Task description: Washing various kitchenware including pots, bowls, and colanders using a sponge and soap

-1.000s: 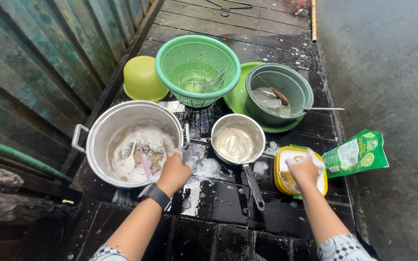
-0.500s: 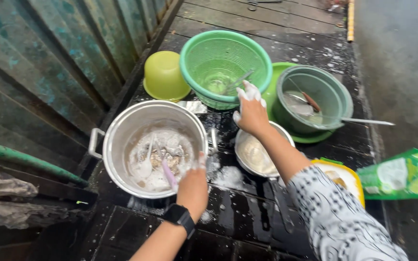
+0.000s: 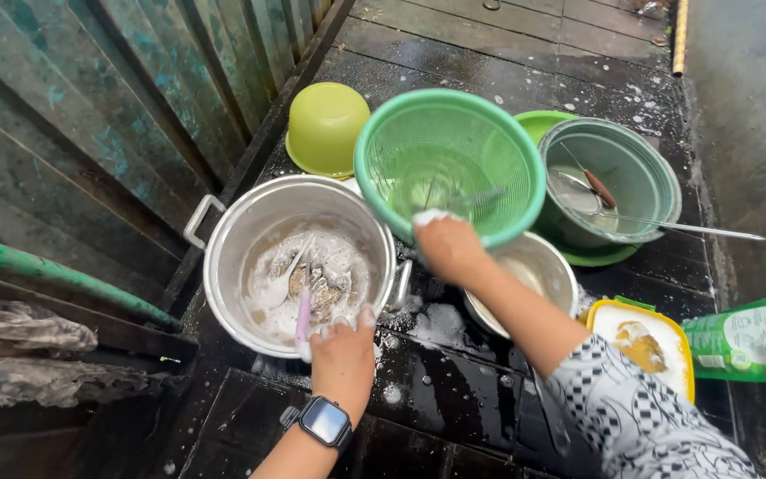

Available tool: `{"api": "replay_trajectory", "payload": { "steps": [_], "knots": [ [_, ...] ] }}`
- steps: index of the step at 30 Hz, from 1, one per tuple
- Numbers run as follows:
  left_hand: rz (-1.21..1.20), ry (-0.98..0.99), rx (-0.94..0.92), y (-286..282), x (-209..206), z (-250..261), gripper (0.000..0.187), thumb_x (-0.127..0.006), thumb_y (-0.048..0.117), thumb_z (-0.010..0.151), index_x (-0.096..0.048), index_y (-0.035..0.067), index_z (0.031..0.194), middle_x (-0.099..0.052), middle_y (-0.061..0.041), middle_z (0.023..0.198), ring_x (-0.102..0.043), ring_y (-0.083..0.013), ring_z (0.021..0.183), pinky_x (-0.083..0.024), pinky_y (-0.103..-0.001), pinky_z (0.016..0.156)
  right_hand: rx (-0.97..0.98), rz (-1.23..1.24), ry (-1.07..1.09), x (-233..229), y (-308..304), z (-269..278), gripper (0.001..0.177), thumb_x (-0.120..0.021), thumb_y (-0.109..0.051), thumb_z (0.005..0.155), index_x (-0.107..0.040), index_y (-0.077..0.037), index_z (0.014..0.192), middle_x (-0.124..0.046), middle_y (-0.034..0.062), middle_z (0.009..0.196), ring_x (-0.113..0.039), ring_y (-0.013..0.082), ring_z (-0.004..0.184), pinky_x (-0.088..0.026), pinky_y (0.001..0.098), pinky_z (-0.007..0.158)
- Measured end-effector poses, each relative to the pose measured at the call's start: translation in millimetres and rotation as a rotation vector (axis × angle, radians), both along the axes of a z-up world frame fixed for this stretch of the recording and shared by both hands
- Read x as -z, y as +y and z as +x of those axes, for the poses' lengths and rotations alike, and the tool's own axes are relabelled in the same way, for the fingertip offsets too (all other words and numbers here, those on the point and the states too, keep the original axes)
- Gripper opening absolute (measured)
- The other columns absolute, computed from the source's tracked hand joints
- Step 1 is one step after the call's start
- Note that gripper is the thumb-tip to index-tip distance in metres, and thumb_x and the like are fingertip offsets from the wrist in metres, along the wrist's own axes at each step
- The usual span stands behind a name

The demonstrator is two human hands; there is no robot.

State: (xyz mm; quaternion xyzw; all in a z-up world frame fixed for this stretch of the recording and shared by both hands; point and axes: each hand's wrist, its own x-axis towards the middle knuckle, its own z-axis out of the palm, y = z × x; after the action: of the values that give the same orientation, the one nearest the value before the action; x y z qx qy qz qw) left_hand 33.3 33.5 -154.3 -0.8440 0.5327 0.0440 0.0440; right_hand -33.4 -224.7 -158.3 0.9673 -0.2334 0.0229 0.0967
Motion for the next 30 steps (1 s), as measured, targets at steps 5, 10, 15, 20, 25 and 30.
{"api": "replay_trajectory", "payload": {
  "steps": [5,10,15,20,25,30],
  "knots": [
    [0.000,0.016,-0.073,5.5,-4.6,-3.4,0.046,-0.050,0.014,0.097,-0.048,0.010,0.143,-0.069,-0.014,0.098,-0.067,-0.0300,0.094,-0.050,-0.046,0.082,-0.042,0.148,0.009,0.7,42.4,-23.8,0.015,-0.059,-0.013,0.085,-0.066,-0.006,0.096,-0.073,0.0167,0.086,-0.073,0.0348,0.081,-0.059,0.0457,0.068],
    [-0.151,0.036,-0.018,21.9,13.8,7.2,0.041,-0.052,0.012,0.094,-0.054,0.008,0.135,-0.069,-0.014,0.099,-0.065,-0.0305,0.101,-0.047,-0.047,0.086,-0.053,0.704,-0.119,-27.6,-4.1,-45.6,0.072,-0.070,-0.060,0.088,-0.065,0.007,0.113,-0.067,0.0289,0.111,-0.069,0.0430,0.098,-0.054,0.0540,0.082],
    [-0.237,0.070,0.022,27.5,11.7,9.4,0.039,-0.053,0.010,0.092,-0.058,0.009,0.131,-0.068,-0.014,0.103,-0.063,-0.0300,0.105,-0.043,-0.049,0.090,0.475,0.424,0.170,-31.8,-62.1,-64.9,0.070,-0.079,-0.059,0.081,-0.075,0.008,0.101,-0.070,0.0278,0.110,-0.074,0.0373,0.097,-0.059,0.0452,0.086],
    [-0.194,0.108,0.004,24.6,5.1,4.2,0.041,-0.053,0.009,0.092,-0.055,0.007,0.134,-0.067,-0.013,0.106,-0.062,-0.0295,0.107,-0.043,-0.049,0.090,0.455,0.436,0.530,5.8,-49.6,-59.3,0.055,-0.088,-0.041,0.074,-0.072,-0.001,0.107,-0.072,0.0199,0.115,-0.071,0.0325,0.107,-0.057,0.0424,0.092],
    [-0.159,0.077,0.003,18.2,5.8,4.0,0.045,-0.055,0.009,0.089,-0.053,0.004,0.134,-0.066,-0.014,0.111,-0.061,-0.0296,0.111,-0.043,-0.049,0.088,0.328,0.327,0.491,65.4,-84.4,-67.2,0.035,-0.071,-0.009,0.080,-0.066,0.001,0.114,-0.074,0.0180,0.115,-0.075,0.0331,0.105,-0.060,0.0454,0.087],
    [-0.278,-0.234,-0.058,17.4,-23.7,-12.6,0.071,-0.058,0.020,0.070,-0.054,-0.001,0.137,-0.068,-0.017,0.115,-0.062,-0.0330,0.118,-0.043,-0.053,0.082,0.373,0.363,0.643,-28.1,-76.7,-86.1,0.026,-0.062,-0.006,0.082,-0.078,-0.004,0.103,-0.074,0.0189,0.110,-0.073,0.0341,0.104,-0.059,0.0450,0.086]
  ]
}}
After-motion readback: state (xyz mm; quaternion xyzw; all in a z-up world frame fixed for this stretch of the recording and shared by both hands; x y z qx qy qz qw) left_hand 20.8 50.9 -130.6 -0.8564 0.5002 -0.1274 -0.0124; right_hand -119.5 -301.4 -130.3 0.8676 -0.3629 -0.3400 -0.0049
